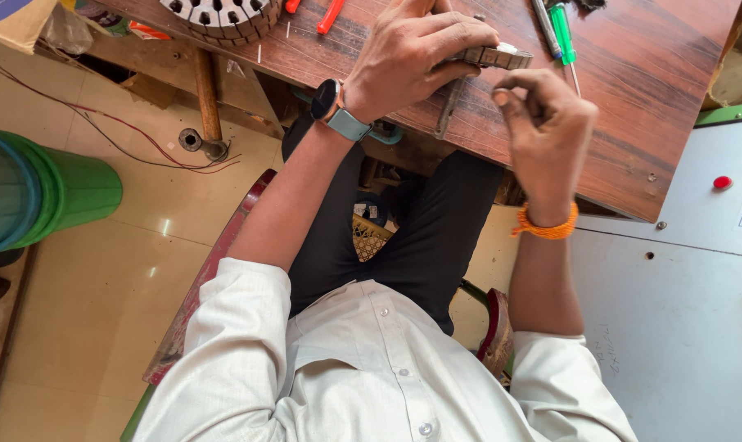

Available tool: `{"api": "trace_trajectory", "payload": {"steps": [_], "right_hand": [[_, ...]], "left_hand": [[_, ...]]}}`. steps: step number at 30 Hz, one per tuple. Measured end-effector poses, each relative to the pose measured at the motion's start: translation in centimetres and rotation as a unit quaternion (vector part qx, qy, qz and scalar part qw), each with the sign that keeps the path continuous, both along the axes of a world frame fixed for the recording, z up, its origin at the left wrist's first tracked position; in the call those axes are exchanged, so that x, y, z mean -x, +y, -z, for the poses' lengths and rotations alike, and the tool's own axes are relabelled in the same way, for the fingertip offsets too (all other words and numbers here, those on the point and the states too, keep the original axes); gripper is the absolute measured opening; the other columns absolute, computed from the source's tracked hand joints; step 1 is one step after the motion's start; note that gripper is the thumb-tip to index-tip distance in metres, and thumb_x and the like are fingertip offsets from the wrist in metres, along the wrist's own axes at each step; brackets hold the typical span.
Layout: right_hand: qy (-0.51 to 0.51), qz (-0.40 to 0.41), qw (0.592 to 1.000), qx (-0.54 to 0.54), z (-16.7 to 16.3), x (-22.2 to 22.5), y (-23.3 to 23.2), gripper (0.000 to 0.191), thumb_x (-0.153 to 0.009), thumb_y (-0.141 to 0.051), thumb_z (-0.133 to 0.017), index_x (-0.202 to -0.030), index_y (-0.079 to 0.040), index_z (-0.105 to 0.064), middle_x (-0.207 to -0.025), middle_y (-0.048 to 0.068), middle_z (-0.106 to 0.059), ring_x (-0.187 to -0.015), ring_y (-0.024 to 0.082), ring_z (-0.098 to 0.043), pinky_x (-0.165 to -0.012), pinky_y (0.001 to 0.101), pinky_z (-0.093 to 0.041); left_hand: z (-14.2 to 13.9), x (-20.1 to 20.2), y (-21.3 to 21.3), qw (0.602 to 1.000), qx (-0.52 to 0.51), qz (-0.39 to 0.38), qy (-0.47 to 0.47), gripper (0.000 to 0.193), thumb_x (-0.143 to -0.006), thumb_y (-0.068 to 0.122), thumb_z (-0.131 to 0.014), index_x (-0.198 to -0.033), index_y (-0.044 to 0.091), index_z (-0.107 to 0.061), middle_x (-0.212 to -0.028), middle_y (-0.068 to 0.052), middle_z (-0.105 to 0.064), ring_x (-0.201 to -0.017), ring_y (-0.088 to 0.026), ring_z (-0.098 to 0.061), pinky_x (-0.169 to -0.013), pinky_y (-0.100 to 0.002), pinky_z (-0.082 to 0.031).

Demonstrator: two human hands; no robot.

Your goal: The person uses a screwdriver to adjust small components on a motor stator held in the left hand. The person rotates the stator to access different slots and continues the adjustment process throughout the clip.

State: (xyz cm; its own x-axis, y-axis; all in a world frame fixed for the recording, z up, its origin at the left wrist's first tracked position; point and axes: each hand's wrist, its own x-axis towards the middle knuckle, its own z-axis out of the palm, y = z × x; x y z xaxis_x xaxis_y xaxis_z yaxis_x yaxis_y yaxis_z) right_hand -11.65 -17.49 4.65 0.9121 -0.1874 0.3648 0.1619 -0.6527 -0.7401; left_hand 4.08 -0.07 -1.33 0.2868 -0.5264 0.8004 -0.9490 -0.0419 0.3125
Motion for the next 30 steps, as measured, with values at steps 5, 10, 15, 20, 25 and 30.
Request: {"api": "trace_trajectory", "payload": {"steps": [5, 10, 15, 20, 25, 30], "right_hand": [[-0.012, 0.027, 0.999, -0.033, 2.4, -0.6, 2.2, 0.008, -0.1, 0.002, -0.076, -0.107, 0.001, -0.073, -0.069, -0.004, -0.044, -0.06, 0.005, -0.032, -0.054, 0.0253, -0.024], [-0.039, 0.05, 0.997, -0.047, 3.7, -0.8, 3.1, 0.009, -0.099, 0.0, -0.078, -0.106, 0.001, -0.073, -0.065, -0.002, -0.038, -0.059, 0.006, -0.031, -0.054, 0.0273, -0.026], [-0.034, 0.047, 0.997, -0.057, 4.9, -0.6, 2.9, 0.009, -0.098, 0.002, -0.076, -0.106, 0.001, -0.073, -0.067, -0.001, -0.041, -0.06, 0.006, -0.033, -0.053, 0.0282, -0.027], [-0.032, 0.045, 0.997, -0.053, 5.7, -0.5, 3.0, 0.008, -0.097, 0.003, -0.076, -0.104, 0.001, -0.072, -0.067, 0.002, -0.046, -0.059, 0.006, -0.036, -0.054, 0.0267, -0.031], [-0.036, 0.034, 0.998, -0.05, 6.3, -0.3, 2.8, 0.012, -0.094, 0.006, -0.075, -0.104, 0.001, -0.071, -0.074, 0.006, -0.056, -0.062, 0.007, -0.041, -0.056, 0.0257, -0.036], [-0.048, 0.035, 0.997, -0.057, 7.0, -0.2, 2.4, 0.014, -0.093, 0.006, -0.077, -0.105, 0.001, -0.071, -0.081, 0.009, -0.066, -0.064, 0.009, -0.05, -0.06, 0.0261, -0.043]], "left_hand": [[0.2, -0.2, 0.0, 1.0, 0.0, 0.017, 0.005, 0.041, -0.096, 0.028, -0.081, -0.134, 0.017, -0.069, -0.124, 0.005, -0.073, -0.104, -0.018, -0.064, -0.092, -0.036, -0.051], [0.2, -0.1, -0.1, 1.0, 0.006, 0.006, -0.005, 0.04, -0.097, 0.03, -0.083, -0.132, 0.017, -0.069, -0.121, 0.006, -0.073, -0.103, -0.018, -0.063, -0.092, -0.038, -0.05], [0.2, 0.1, 0.0, 1.0, -0.005, 0.006, 0.008, 0.041, -0.098, 0.032, -0.085, -0.132, 0.017, -0.07, -0.116, 0.006, -0.074, -0.099, -0.019, -0.062, -0.092, -0.038, -0.051], [-0.2, 0.0, 0.1, 0.999, 0.008, 0.023, -0.021, 0.042, -0.099, 0.028, -0.083, -0.136, 0.018, -0.066, -0.125, 0.004, -0.073, -0.108, -0.018, -0.062, -0.1, -0.038, -0.05], [-0.3, 0.1, 0.3, 0.999, -0.004, 0.041, 0.002, 0.046, -0.099, 0.023, -0.084, -0.141, 0.019, -0.063, -0.129, 0.002, -0.071, -0.114, -0.021, -0.061, -0.105, -0.038, -0.05], [0.7, 0.2, 0.5, 0.997, -0.034, 0.056, 0.033, 0.059, -0.095, 0.007, -0.08, -0.148, 0.02, -0.057, -0.139, 0.0, -0.067, -0.111, -0.022, -0.059, -0.105, -0.038, -0.052]]}}
